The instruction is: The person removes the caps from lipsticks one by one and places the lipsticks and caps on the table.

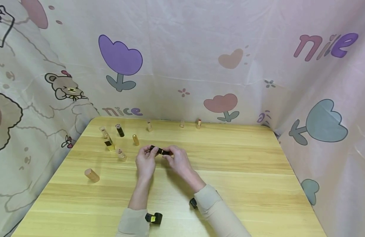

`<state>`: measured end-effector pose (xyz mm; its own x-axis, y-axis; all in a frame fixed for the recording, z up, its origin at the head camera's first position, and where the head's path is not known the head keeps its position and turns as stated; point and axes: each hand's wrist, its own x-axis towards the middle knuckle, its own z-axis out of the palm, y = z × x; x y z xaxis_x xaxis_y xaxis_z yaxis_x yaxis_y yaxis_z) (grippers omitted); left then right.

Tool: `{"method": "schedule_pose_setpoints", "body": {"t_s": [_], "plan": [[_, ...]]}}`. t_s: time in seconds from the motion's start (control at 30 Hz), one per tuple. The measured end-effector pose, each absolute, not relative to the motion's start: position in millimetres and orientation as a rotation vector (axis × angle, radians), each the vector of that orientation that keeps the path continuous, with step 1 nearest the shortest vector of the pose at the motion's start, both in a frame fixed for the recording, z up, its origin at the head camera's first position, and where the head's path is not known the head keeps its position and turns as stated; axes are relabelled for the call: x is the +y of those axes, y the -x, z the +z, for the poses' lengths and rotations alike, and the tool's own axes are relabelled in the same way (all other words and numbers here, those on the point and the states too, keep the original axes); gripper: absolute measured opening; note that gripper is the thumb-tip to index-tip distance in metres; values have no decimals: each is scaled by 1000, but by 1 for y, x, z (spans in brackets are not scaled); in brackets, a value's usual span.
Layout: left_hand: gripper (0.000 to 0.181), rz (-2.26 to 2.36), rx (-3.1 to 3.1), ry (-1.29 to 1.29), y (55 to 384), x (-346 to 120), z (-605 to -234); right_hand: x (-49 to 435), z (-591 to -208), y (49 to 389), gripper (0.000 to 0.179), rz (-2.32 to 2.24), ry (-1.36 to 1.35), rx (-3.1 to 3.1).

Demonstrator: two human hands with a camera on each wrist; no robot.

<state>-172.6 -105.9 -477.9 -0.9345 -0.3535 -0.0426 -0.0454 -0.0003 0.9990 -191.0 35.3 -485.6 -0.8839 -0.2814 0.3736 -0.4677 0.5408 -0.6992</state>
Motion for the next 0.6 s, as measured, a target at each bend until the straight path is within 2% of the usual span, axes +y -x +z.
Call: {"method": "schedule_pose_setpoints", "body": {"t_s": [0.23,0.53,0.6], "plan": [[43,-2085,-2027,-400,176,-106,-479,39,-484,193,25,1199,-620,-2529],[37,-2439,-1684,-319,183,-103,-477,41,-479,194,24,1652,-467,-2509],[41,-2497,-1609,-284,182,-101,-477,41,-478,194,23,1694,-456,-2494]]}}
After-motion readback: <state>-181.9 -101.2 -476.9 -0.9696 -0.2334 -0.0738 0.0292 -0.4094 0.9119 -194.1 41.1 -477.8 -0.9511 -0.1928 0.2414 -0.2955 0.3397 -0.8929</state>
